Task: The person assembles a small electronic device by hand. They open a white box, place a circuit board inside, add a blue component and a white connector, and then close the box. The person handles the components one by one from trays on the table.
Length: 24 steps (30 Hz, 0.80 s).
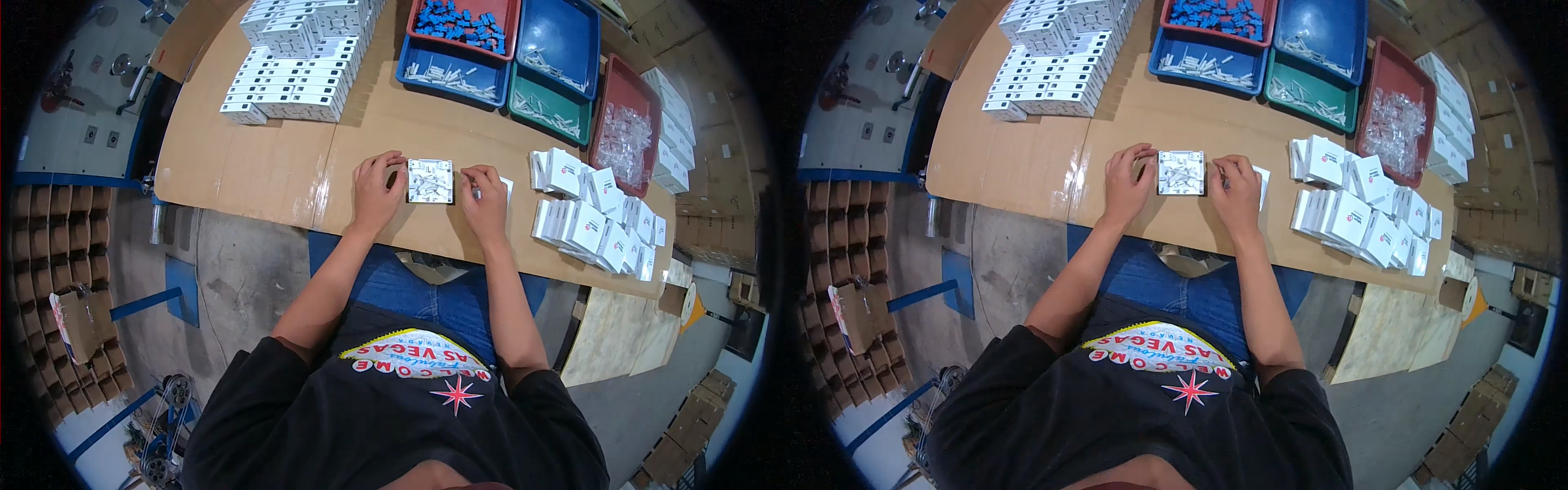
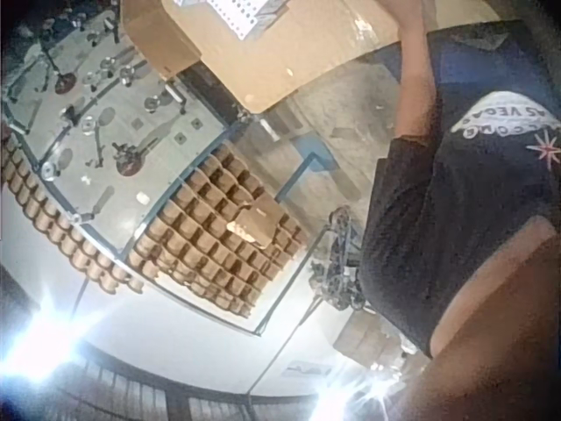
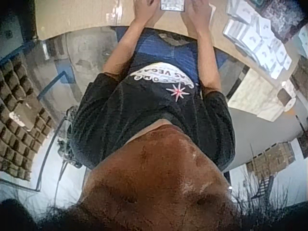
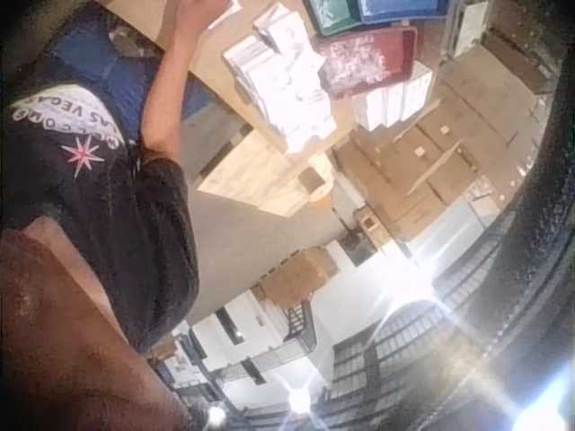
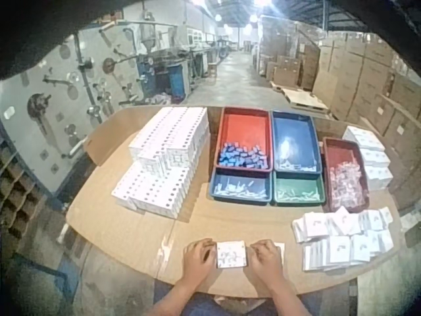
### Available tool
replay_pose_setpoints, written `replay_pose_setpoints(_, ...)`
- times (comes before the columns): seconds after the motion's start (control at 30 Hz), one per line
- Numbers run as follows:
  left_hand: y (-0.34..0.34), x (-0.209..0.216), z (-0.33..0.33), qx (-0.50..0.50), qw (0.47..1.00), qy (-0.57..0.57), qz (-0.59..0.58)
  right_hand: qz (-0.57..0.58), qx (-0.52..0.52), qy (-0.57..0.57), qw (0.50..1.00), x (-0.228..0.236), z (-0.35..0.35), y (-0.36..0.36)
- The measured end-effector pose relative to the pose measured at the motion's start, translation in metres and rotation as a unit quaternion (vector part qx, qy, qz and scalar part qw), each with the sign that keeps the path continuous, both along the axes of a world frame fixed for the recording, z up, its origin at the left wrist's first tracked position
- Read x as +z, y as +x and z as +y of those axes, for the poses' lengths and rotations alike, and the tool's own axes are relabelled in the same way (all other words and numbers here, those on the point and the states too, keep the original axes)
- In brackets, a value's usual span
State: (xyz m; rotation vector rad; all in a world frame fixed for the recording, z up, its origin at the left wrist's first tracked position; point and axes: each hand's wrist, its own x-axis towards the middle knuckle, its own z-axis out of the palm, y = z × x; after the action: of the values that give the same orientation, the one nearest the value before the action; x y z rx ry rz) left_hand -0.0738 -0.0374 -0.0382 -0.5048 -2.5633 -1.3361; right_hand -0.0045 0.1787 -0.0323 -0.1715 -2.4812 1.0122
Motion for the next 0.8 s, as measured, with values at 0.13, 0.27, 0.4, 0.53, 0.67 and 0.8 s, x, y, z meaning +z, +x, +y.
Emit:
replay_pose_setpoints(0.13, 0.000, -0.005, -0.001, 0.015, 1.000, -0.024, 0.013, 0.014, -0.006, 0.016, 1.000, 0.007, -0.001, -0.002)
replay_pose_setpoints(0.27, 0.000, -0.004, -0.001, 0.040, 0.998, -0.045, 0.026, 0.067, -0.029, 0.059, 0.996, 0.023, 0.002, -0.033)
replay_pose_setpoints(0.4, -0.001, -0.002, 0.003, 0.047, 0.996, -0.073, 0.032, 0.120, -0.037, 0.032, 0.992, 0.039, 0.020, -0.097)
replay_pose_setpoints(0.53, -0.001, -0.002, 0.004, 0.032, 0.994, -0.102, 0.012, 0.117, -0.091, 0.066, 0.987, 0.054, 0.052, -0.182)
replay_pose_setpoints(0.67, -0.002, -0.002, 0.006, 0.027, 0.994, -0.104, 0.011, 0.074, -0.114, 0.138, 0.981, 0.054, 0.083, -0.249)
replay_pose_setpoints(0.8, -0.001, 0.000, 0.004, 0.034, 0.994, -0.101, 0.021, 0.048, -0.081, 0.246, 0.965, 0.041, 0.095, -0.283)
